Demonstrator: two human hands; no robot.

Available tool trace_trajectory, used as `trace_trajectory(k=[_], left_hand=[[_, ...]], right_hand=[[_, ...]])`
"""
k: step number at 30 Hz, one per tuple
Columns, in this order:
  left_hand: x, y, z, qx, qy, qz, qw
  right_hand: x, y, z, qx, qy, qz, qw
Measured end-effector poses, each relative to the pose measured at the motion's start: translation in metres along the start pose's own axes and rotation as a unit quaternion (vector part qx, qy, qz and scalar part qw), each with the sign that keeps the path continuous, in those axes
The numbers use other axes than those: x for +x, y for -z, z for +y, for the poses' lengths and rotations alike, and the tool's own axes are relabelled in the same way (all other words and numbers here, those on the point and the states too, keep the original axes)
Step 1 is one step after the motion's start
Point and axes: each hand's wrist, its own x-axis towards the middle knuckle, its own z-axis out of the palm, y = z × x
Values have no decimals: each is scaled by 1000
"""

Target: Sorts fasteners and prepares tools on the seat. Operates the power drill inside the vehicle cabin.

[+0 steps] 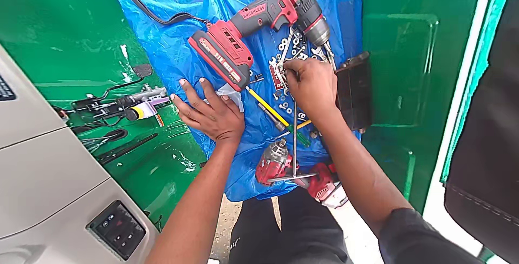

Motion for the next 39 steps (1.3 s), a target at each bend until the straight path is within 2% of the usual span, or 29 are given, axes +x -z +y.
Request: trace_trajectory(k=[6,12,14,16,17,18,20,21,22,23,24,25,28,29,30,33,35,37,39], left_hand=[[-2,0,-1,-8,0,-14,1000],[0,1,2,-2,8,-2,1000],[-1,2,3,-1,7,-8,1000],[-1,1,2,-1,5,-5,1000],[0,2,1,0,5,-8,1000],[0,2,1,2,5,-13,1000],[-1,3,1,0,1,-15,1000],[-1,3,2,-1,-1,-11,1000],[-1,3,2,0,-2,-11,1000],[-1,3,2,1,-2,-10,1000],[-1,3,2,2,-2,-11,1000],[-2,4,1,2,-2,-14,1000],[-2,4,0,-11,-7,-9,1000],[-2,4,-1,-16,-9,-12,1000],[-3,6,-1,-20,-11,-12,1000],[-1,16,-1,-35,-9,-26,999],[3,23,-4,-72,-10,-40,997],[0,40,-14,-167,-27,-69,983],[-6,69,-23,-290,-48,-59,954]], right_hand=[[0,-1,-3,-63,63,-9,996],[-3,-8,4,-53,109,18,992],[-7,-5,7,-24,85,22,996],[-12,6,13,111,35,41,992],[-15,10,18,240,2,50,969],[-20,16,22,400,-38,38,915],[-34,26,34,663,-115,-38,739],[-41,30,40,733,-144,-72,660],[-48,34,45,774,-159,-89,606],[-57,37,48,795,-162,-91,578],[-66,41,49,801,-157,-86,571],[-76,47,49,794,-154,-75,584],[-99,62,49,720,-150,-20,677],[-107,66,51,702,-149,5,697],[-113,69,53,696,-146,18,703],[-129,71,59,742,-135,-5,656],[-135,68,60,747,-135,-12,651],[-148,65,58,712,-146,-18,687],[-156,64,49,645,-148,-28,749]])
